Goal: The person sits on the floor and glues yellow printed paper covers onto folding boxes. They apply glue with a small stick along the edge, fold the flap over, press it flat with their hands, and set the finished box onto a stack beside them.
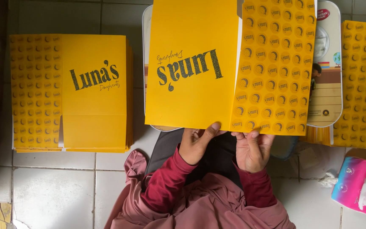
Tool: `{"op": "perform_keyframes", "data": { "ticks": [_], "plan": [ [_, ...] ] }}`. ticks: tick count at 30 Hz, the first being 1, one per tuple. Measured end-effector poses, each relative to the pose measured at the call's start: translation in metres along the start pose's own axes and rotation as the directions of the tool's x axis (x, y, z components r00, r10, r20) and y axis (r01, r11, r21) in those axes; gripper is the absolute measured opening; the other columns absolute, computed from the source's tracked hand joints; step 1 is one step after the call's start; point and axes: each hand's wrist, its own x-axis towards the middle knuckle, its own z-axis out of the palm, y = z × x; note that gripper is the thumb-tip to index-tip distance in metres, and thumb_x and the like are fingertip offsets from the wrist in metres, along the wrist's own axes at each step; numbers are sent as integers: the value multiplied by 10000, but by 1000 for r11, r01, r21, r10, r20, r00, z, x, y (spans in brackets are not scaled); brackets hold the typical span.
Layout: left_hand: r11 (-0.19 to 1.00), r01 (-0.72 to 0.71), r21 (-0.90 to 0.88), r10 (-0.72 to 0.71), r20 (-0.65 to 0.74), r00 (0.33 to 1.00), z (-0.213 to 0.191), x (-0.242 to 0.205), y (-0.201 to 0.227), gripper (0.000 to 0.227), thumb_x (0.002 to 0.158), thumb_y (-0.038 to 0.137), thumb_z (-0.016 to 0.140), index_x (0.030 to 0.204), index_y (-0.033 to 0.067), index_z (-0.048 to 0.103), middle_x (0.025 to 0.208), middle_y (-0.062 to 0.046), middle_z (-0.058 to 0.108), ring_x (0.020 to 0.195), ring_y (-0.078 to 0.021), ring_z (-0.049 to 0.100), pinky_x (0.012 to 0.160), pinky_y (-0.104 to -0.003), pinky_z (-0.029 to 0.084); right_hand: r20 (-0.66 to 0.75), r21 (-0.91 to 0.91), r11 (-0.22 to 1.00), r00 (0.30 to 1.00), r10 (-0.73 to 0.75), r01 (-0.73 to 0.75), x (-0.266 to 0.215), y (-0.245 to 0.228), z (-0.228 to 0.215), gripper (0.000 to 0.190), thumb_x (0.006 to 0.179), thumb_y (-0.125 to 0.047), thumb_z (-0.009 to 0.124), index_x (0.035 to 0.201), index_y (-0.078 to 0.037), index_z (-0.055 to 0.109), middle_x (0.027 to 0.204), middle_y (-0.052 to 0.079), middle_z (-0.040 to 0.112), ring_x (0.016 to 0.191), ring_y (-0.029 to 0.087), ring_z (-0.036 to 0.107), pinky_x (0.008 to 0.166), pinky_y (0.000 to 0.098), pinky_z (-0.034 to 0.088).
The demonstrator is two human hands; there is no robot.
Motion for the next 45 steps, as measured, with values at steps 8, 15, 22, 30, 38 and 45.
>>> {"op": "perform_keyframes", "data": {
  "ticks": [8,15,22,30,38,45],
  "plan": [
    [997,32,-68,-31,6,999,-4,3,-4,330,976,26,634,1289,-75,608,1068,-226,707,967,-282,710,842,-500,622,-35,12,999,999,34,-34,2,11,-7,556,1043,-64,462,1509,-345,343,1224,-10,521,986,135,663,904,358,626],
    [993,34,-111,-35,-6,999,-8,5,-13,347,968,-6,623,1301,-93,581,1094,-274,700,977,-332,715,838,-527,627,-43,16,999,998,44,-44,3,15,-13,517,1046,-60,453,1481,-324,359,1166,-13,508,936,116,650,907,360,624],
    [995,28,-99,-27,8,1000,-12,4,-18,359,967,-10,620,1314,-85,574,1123,-286,693,1002,-355,712,845,-533,621,-34,11,999,999,39,-39,4,15,-11,500,1052,-64,450,1476,-315,363,1142,-33,496,917,88,626,922,359,622],
    [994,47,-96,-46,10,999,-14,2,-18,368,967,-13,619,1325,-84,572,1133,-278,693,1009,-339,706,854,-531,617,-45,60,997,997,57,-54,-1,18,-17,546,1049,-53,451,1510,-327,349,1129,-29,503,906,88,624,929,373,617],
    [996,39,-78,-39,6,999,-11,3,-11,351,954,-6,636,1292,-86,584,1093,-278,701,969,-323,716,841,-517,631,-76,-26,997,995,70,-73,7,-10,23,525,1024,-26,492,1462,-290,373,1138,16,519,900,151,678,918,393,645],
    [1000,15,-21,-15,10,1000,-16,2,-15,379,932,-14,671,1297,-78,593,1100,-283,702,991,-347,709,852,-544,621,-126,-183,974,985,115,-137,0,-8,8,555,925,72,604,1389,-170,419,1067,74,575,838,201,723,843,448,680]
  ]
}}
